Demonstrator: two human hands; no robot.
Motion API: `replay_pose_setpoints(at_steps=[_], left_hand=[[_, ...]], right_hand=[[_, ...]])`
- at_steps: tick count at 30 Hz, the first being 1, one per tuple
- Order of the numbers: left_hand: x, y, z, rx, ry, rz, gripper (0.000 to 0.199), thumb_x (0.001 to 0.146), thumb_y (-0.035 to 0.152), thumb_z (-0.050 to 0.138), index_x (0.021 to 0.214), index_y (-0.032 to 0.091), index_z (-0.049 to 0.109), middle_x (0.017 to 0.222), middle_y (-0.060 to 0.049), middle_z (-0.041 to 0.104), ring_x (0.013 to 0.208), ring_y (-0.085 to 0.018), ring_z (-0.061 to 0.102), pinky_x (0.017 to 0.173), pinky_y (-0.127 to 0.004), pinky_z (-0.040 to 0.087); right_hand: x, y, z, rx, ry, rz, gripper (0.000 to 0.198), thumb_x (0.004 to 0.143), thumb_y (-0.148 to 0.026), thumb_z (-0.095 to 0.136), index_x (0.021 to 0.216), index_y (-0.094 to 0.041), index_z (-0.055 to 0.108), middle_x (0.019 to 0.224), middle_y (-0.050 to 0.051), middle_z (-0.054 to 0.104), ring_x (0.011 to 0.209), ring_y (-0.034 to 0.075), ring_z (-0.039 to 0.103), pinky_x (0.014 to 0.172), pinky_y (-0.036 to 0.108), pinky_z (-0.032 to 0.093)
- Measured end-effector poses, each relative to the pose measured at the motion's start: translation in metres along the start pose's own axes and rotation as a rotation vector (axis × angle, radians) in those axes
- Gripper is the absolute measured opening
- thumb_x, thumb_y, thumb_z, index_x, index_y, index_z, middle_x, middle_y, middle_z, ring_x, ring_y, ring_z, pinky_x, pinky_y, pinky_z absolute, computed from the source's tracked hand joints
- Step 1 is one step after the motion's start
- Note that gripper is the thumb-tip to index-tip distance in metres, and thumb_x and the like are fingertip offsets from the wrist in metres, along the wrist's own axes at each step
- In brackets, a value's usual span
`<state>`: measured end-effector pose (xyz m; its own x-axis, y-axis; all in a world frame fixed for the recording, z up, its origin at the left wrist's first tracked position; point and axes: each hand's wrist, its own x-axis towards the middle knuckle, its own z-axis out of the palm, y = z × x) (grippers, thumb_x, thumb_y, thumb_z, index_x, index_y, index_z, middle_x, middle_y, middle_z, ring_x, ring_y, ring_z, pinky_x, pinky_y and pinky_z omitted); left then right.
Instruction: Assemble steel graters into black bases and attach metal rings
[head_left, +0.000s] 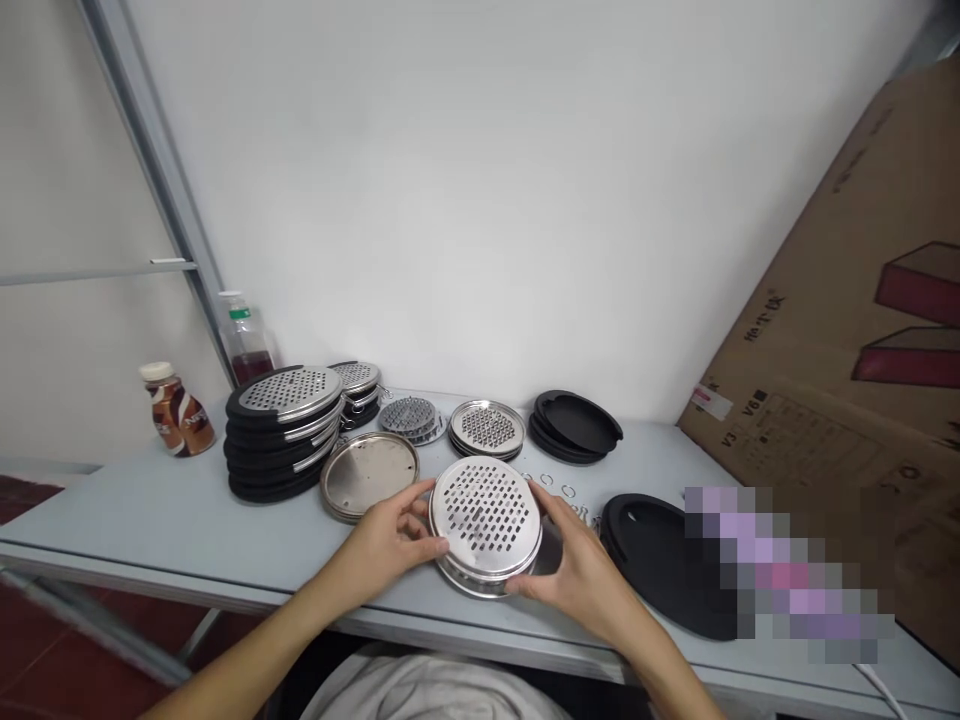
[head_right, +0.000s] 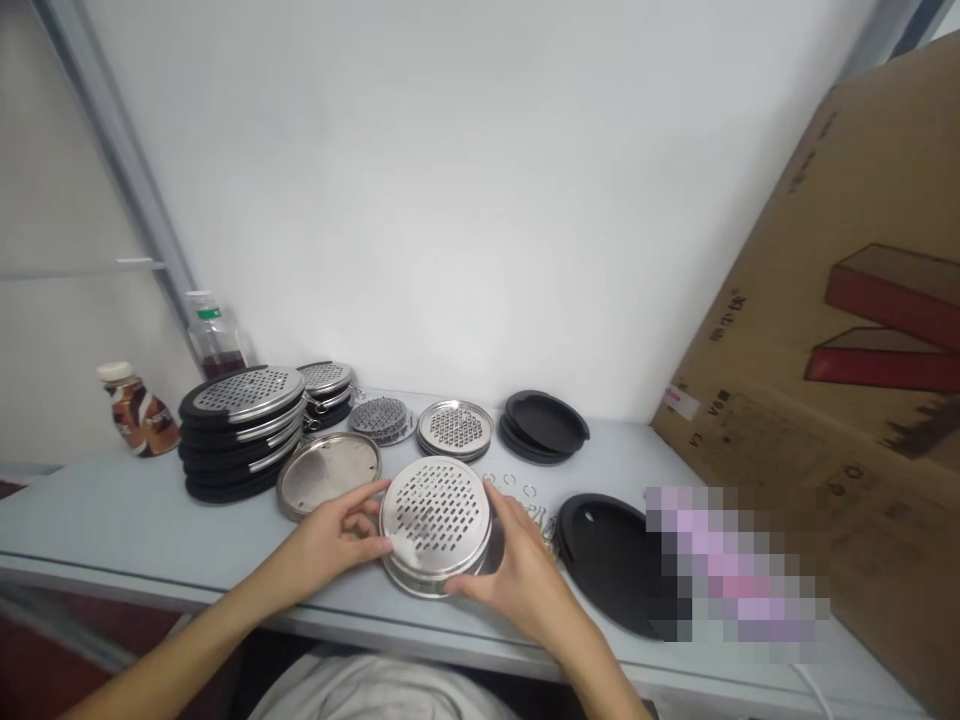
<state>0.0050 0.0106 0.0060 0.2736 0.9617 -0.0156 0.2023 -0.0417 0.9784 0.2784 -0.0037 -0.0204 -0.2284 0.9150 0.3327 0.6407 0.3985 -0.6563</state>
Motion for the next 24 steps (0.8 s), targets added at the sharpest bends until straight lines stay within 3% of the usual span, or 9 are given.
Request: replay_pose_setpoints(at_steps=[6,13,24], left_hand=[[-0.002,0.001,0.004,0.240,-0.038,0.051,0.075,0.072,0.036,0.079,0.139,0.020,0.049,0.092,0.000,0.061,0.067,-0.013,0.055,0.061,-0.024,0.047],[-0.003,0.003,0.003,0.434,-0.032,0.141,0.073,0.071,0.039,0.080,0.136,0.024,0.052,0.081,0.003,0.057,0.065,-0.014,0.051,0.061,-0.024,0.042],[-0.005,0.012,0.005,0.513,-0.060,0.205,0.054,0.071,0.037,0.079,0.120,0.025,0.060,0.082,0.003,0.061,0.072,-0.017,0.055,0.067,-0.025,0.042]], right_hand=[[0.000,0.001,0.000,-0.047,-0.045,-0.020,0.103,0.059,-0.060,0.084,0.143,-0.021,0.039,0.139,0.016,0.050,0.130,0.036,0.046,0.109,0.050,0.038],[0.002,0.000,-0.002,-0.031,-0.081,-0.020,0.105,0.056,-0.062,0.084,0.143,-0.021,0.042,0.141,0.017,0.049,0.130,0.038,0.047,0.109,0.052,0.037],[0.000,0.002,-0.005,-0.045,-0.110,-0.010,0.107,0.055,-0.065,0.082,0.143,-0.018,0.043,0.142,0.017,0.048,0.131,0.035,0.045,0.111,0.048,0.036]])
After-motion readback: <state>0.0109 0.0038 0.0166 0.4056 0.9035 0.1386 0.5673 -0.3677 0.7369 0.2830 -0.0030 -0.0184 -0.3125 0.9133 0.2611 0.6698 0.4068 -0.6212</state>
